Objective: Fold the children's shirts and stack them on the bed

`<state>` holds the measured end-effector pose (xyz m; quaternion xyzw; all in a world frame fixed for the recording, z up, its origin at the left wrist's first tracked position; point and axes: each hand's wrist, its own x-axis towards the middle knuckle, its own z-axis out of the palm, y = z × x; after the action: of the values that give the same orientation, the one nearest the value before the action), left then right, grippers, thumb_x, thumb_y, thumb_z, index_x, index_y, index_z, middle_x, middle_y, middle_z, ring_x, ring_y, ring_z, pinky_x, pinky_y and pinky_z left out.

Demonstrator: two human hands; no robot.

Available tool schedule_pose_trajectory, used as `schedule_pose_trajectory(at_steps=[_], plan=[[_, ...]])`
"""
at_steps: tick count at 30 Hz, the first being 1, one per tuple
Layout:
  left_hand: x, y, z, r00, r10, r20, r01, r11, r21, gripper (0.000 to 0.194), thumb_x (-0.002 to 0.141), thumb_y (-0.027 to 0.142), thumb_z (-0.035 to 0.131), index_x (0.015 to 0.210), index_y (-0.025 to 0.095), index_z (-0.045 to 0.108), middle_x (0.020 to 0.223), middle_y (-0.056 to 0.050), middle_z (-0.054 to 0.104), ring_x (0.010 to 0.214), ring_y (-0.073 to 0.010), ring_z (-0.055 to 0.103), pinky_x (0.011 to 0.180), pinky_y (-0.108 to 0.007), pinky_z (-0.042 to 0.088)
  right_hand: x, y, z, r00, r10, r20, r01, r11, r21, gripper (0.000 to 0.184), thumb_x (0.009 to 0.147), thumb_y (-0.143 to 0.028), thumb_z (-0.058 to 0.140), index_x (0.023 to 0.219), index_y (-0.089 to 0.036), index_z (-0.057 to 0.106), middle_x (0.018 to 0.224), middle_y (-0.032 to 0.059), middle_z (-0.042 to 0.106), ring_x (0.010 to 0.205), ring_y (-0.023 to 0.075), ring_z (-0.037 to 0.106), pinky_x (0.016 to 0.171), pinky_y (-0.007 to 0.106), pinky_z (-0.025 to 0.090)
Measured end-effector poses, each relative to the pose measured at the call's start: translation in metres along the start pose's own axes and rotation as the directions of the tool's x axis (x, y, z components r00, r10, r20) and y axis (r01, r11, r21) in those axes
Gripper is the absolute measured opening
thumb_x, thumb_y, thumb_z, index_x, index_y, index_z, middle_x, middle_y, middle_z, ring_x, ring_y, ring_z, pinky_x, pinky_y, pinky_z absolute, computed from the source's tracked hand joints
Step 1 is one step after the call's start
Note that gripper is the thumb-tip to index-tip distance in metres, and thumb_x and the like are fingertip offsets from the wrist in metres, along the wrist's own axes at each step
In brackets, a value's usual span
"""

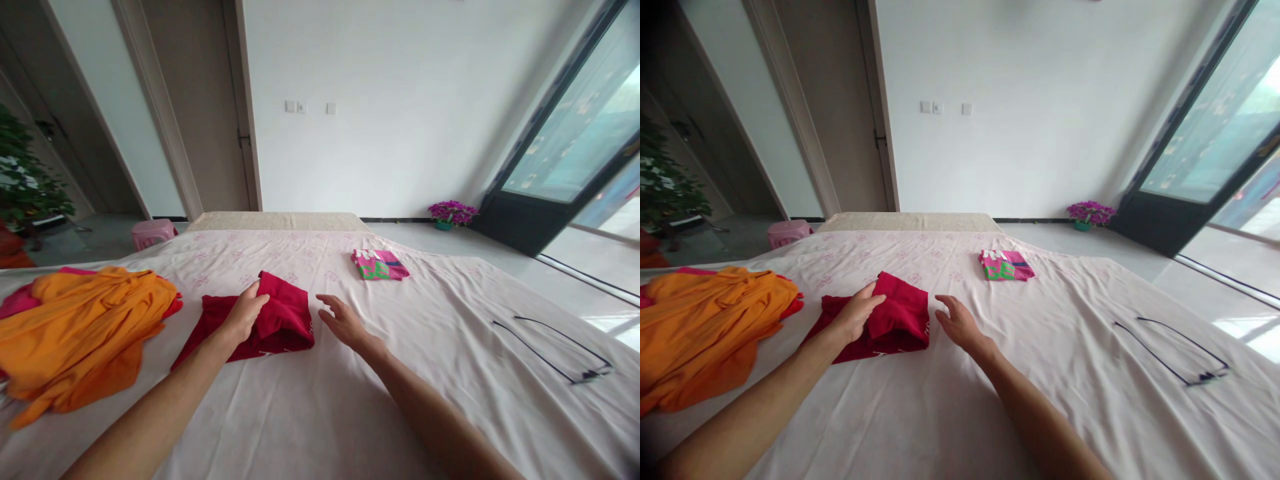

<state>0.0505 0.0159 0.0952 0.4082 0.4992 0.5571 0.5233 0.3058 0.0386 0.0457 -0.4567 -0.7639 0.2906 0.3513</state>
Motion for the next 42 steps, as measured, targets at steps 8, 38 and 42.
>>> schedule_pose_trajectory(at_steps=[8,38,42], plan=[[-0.012,-0.026,-0.028,0.999,0.021,-0.024,-0.017,0.991,0.133,0.060,0.076,0.017,0.060,0.135,0.018,0.051,0.123,-0.010,0.068,0.111,-0.0236,0.066,0.092,-0.034,0.053,0.007,-0.050,0.032,0.942,-0.254,0.221,0.317,0.892,-0.323,0.059,0.096,-0.038,0.048,0.151,-0.021,0.035,0.157,0.0112,0.034,0.146,0.0265,0.026,0.118,0.048,0.025],[-0.015,-0.063,-0.018,0.939,0.262,0.224,-0.219,-0.049,0.975,0.062,0.096,0.050,0.037,0.148,0.015,0.042,0.155,-0.018,0.036,0.145,-0.0330,0.030,0.116,-0.056,0.023,0.102,-0.026,0.064,0.988,-0.001,0.153,0.094,0.792,-0.603,0.032,0.100,-0.038,0.040,0.100,-0.023,0.069,0.099,0.0074,0.071,0.105,0.0212,0.058,0.091,0.031,0.039],[-0.013,-0.064,-0.021,0.933,0.269,0.240,-0.239,-0.037,0.970,0.060,0.097,0.048,0.036,0.146,0.015,0.044,0.155,-0.017,0.037,0.145,-0.0306,0.032,0.117,-0.052,0.024,0.092,-0.024,0.061,0.980,0.174,-0.096,-0.198,0.878,-0.436,0.036,0.096,-0.035,0.046,0.125,-0.019,0.058,0.118,0.0114,0.065,0.107,0.0218,0.060,0.090,0.032,0.043]])
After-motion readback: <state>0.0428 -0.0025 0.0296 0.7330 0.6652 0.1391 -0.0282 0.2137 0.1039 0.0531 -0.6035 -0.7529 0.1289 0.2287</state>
